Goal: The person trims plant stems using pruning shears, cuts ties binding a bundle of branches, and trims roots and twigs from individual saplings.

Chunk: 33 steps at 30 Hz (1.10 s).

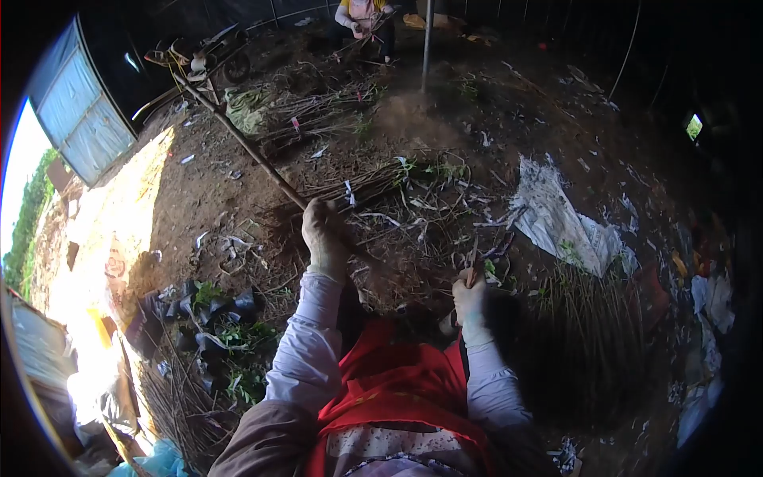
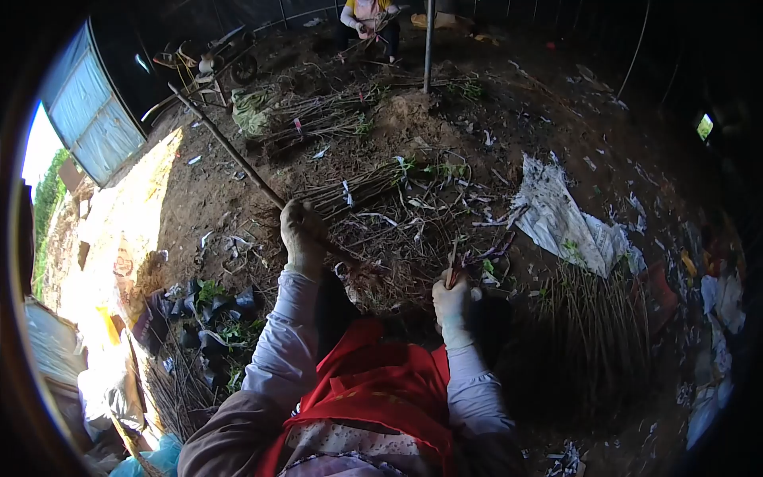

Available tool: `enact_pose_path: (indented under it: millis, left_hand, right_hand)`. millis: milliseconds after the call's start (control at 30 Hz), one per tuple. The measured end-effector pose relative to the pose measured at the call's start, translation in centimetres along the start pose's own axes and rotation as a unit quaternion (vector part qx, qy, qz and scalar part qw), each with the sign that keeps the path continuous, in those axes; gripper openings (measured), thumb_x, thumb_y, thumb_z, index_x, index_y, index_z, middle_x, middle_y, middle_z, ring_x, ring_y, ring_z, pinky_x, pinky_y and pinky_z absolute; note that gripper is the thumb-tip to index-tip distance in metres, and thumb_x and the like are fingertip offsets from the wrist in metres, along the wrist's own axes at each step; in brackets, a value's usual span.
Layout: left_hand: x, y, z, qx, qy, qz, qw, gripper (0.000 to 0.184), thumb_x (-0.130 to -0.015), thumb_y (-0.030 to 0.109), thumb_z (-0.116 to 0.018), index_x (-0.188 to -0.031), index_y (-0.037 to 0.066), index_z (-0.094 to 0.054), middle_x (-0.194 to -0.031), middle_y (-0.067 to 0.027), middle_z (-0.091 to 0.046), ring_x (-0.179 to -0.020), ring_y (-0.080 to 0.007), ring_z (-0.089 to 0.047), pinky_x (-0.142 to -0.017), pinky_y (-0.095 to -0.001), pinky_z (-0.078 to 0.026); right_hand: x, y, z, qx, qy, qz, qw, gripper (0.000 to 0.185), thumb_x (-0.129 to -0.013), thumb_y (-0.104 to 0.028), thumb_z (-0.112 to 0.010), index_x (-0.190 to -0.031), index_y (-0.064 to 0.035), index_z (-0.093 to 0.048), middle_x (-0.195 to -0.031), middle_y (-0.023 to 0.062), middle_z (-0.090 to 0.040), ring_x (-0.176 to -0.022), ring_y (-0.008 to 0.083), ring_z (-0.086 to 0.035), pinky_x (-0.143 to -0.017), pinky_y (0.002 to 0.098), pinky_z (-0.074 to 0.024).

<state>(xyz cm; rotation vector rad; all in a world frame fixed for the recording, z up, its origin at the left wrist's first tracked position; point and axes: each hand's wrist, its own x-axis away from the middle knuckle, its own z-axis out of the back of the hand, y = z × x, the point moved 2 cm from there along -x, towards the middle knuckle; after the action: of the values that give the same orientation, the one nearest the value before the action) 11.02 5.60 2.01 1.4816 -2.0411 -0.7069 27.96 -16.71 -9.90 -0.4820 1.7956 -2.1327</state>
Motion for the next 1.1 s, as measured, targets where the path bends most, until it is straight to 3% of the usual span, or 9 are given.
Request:
enact_pose_path:
  millis: [133, 233, 400, 500, 733, 800, 900, 1000, 1100]
  left_hand:
    - [-1.1, 0.1, 1.4, 0.038, 0.013, -0.001, 0.999, 0.030, -0.090, 0.033, -0.044, -0.065, 0.017, -0.041, -0.047, 0.0074, -0.029, -0.038, -0.0078, -0.027, -0.035, -0.0248, -0.023]
    - [-2.0, 0.1, 2.0, 0.018, 0.050, -0.037, 0.998, 0.030, -0.090, 0.033, -0.045, -0.064, 0.018, -0.041, -0.048, 0.0076, -0.030, -0.038, -0.0077, -0.028, -0.035, -0.0251, -0.025]
    - [-2.1, -0.5, 3.5, -0.018, 0.050, -0.071, 0.996, 0.026, -0.090, 0.032, -0.047, -0.070, 0.016, -0.048, -0.050, 0.0060, -0.034, -0.039, -0.0088, -0.032, -0.037, -0.0265, -0.029]
    - [-1.9, -0.9, 2.9, -0.012, 0.066, -0.068, 0.995, 0.024, -0.089, 0.032, -0.048, -0.073, 0.015, -0.050, -0.051, 0.0053, -0.036, -0.040, -0.0091, -0.033, -0.038, -0.0267, -0.030]
    - [-1.2, -1.6, 2.6, -0.061, 0.073, -0.095, 0.991, 0.023, -0.091, 0.029, -0.047, -0.076, 0.013, -0.052, -0.056, 0.0048, -0.044, -0.041, -0.0070, -0.036, -0.038, -0.0239, -0.031]
    - [-1.5, -1.8, 2.8, -0.131, 0.057, -0.136, 0.980, 0.024, -0.092, 0.029, -0.047, -0.076, 0.012, -0.052, -0.056, 0.0049, -0.043, -0.041, -0.0070, -0.037, -0.038, -0.0240, -0.031]
    - [-1.0, -1.5, 2.3, -0.075, 0.065, -0.089, 0.991, 0.026, -0.091, 0.031, -0.047, -0.076, 0.012, -0.053, -0.053, 0.0051, -0.041, -0.041, -0.0073, -0.036, -0.039, -0.0244, -0.031]
    - [-1.3, -1.6, 2.6, -0.176, 0.069, -0.144, 0.971, 0.018, -0.087, 0.013, -0.049, -0.070, 0.009, -0.049, -0.059, 0.0026, -0.044, -0.044, -0.0082, -0.040, -0.039, -0.0251, -0.035]
    - [-0.8, -2.0, 2.2, -0.081, 0.086, -0.091, 0.989, 0.029, -0.091, 0.034, -0.046, -0.076, 0.011, -0.054, -0.050, 0.0052, -0.036, -0.040, -0.0077, -0.033, -0.039, -0.0249, -0.028]
  right_hand:
    - [-1.5, 0.9, -0.3, -0.075, -0.040, -0.002, 0.996, 0.017, -0.073, -0.001, -0.055, -0.087, -0.0093, -0.052, -0.070, -0.0016, -0.049, -0.056, 0.0082, -0.046, -0.048, 0.0242, -0.0370]
    - [-1.8, -0.8, 0.1, 0.058, -0.035, 0.069, 0.995, 0.021, -0.074, -0.001, -0.056, -0.092, -0.0087, -0.051, -0.076, -0.0018, -0.049, -0.065, 0.0076, -0.048, -0.055, 0.0232, -0.0392]
    - [-1.4, -7.1, 2.1, -0.153, 0.013, 0.085, 0.984, 0.029, -0.079, -0.001, -0.058, -0.107, -0.0047, -0.051, -0.093, 0.0014, -0.054, -0.083, 0.0097, -0.052, -0.073, 0.0242, -0.0432]
    - [-2.7, -7.6, 2.8, -0.129, 0.030, 0.168, 0.977, 0.029, -0.079, 0.001, -0.057, -0.107, -0.0037, -0.048, -0.085, -0.0004, -0.047, -0.072, 0.0079, -0.046, -0.066, 0.0214, -0.0410]
    - [-1.3, -8.1, 4.0, -0.210, 0.057, 0.092, 0.972, 0.029, -0.082, -0.002, -0.058, -0.110, 0.0002, -0.050, -0.089, 0.0026, -0.053, -0.070, 0.0069, -0.048, -0.064, 0.0209, -0.0421]
    - [-1.2, -10.3, 5.1, -0.182, 0.090, 0.135, 0.970, 0.023, -0.083, -0.001, -0.057, -0.105, 0.0019, -0.053, -0.086, 0.0051, -0.055, -0.068, 0.0081, -0.053, -0.061, 0.0219, -0.0466]
    - [-1.3, -12.7, 6.4, -0.200, 0.140, 0.183, 0.952, 0.013, -0.086, -0.005, -0.056, -0.099, -0.0026, -0.056, -0.074, 0.0030, -0.057, -0.058, 0.0097, -0.054, -0.055, 0.0258, -0.0489]
    - [-0.3, -14.7, 7.2, -0.230, 0.139, 0.156, 0.950, 0.007, -0.087, -0.009, -0.055, -0.090, -0.0028, -0.055, -0.058, 0.0015, -0.049, -0.046, 0.0087, -0.045, -0.045, 0.0262, -0.0440]
    - [0.8, -15.5, 8.3, -0.278, 0.150, 0.168, 0.934, 0.012, -0.088, -0.008, -0.051, -0.096, 0.0015, -0.054, -0.057, 0.0014, -0.047, -0.042, 0.0086, -0.042, -0.043, 0.0252, -0.0425]
